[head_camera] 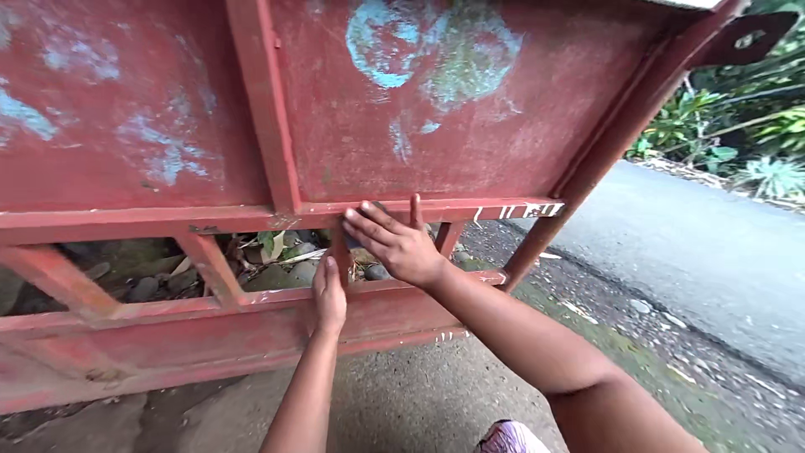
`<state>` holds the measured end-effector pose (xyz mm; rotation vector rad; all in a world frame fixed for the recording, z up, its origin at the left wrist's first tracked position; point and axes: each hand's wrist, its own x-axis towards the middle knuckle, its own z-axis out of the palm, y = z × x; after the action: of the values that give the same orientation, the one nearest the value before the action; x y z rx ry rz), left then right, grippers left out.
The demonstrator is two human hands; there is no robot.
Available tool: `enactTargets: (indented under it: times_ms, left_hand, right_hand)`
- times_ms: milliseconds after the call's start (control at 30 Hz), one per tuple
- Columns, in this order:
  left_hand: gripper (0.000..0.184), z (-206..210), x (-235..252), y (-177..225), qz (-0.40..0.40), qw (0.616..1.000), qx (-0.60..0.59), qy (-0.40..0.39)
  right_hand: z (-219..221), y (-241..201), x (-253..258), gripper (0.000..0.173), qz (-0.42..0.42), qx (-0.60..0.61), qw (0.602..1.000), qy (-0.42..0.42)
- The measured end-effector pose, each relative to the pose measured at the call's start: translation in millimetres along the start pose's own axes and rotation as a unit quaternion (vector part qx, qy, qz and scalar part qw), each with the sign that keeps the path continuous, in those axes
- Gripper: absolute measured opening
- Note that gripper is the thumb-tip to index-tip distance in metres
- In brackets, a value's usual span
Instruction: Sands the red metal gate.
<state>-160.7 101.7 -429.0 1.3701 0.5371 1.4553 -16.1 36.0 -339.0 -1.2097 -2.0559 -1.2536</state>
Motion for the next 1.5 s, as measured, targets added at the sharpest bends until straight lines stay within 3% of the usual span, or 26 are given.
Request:
enactTargets:
  times_ms: [67,200,333,433,533,600,667,733,833,900,1067,1167,1300,1400,1500]
  left_hand:
    - [0.042,-1,0,0,0.007,1.0,-0.01,0.006]
    - [0.041,-2,-2,-4,-0.001,1.0,-0.023,0.002]
    - [0.045,-3,-2,-9,-0.007,1.0,-0.016,0.004]
    - [0.045,-6,-1,-11,0.002,1.0,-0.005,0.0]
    - [0.045,-8,-1,-11,0.012,1.0,0.007,-0.002]
    - [0.046,-9,-2,-14,0.014,1.0,0.012,-0.003]
    - [0.046,-9,-1,-16,0.015,1.0,0.014,-0.006]
    - [0.048,-10,0,-14,0.016,1.0,0.017,-0.011]
    - [0.052,-14,0,-15,0.019,0.999,0.036,-0.024]
    - [0.053,-15,0,-15,0.021,0.999,0.041,-0.022]
    - [0.045,-16,2,-15,0.012,0.999,0.028,-0.034]
    - [0.044,-17,5,-14,0.002,0.999,0.009,-0.047]
    - [0.041,-19,5,-15,-0.009,0.997,-0.042,-0.058]
    - [0.041,-27,0,-16,-0.005,0.999,-0.03,-0.041]
    - [0.04,-49,-28,-11,0.085,0.987,0.135,-0.023]
  right_hand:
    - [-5,13,-17,0.041,-0.002,0.012,1.0,-0.008]
    - [-31,40,-110,0.038,0.065,-0.049,0.995,-0.054]
    - [-21,-2,-160,0.037,0.041,0.011,0.974,-0.224]
    - [-38,13,-137,0.034,-0.012,0.007,0.97,-0.243]
    - [-54,28,-105,0.028,-0.004,-0.076,0.977,-0.201]
    - [-52,8,-101,0.029,0.013,-0.087,0.96,-0.267]
    - [-50,-8,-101,0.029,0.013,-0.017,0.928,-0.371]
    - [-58,3,-86,0.032,0.015,0.027,0.904,-0.426]
    - [-79,33,-52,0.032,0.003,-0.054,0.933,-0.357]
    - [-78,30,-51,0.03,0.003,-0.095,0.937,-0.336]
    - [-50,-6,-151,0.031,0.009,-0.028,0.96,-0.277]
    - [-57,-2,-180,0.029,0.102,-0.04,0.983,-0.146]
    - [-37,2,-161,0.027,0.211,-0.075,0.974,0.037]
    - [9,-46,-183,0.025,0.268,0.004,0.963,0.015]
    - [20,-108,-195,0.029,0.326,0.123,0.937,-0.01]
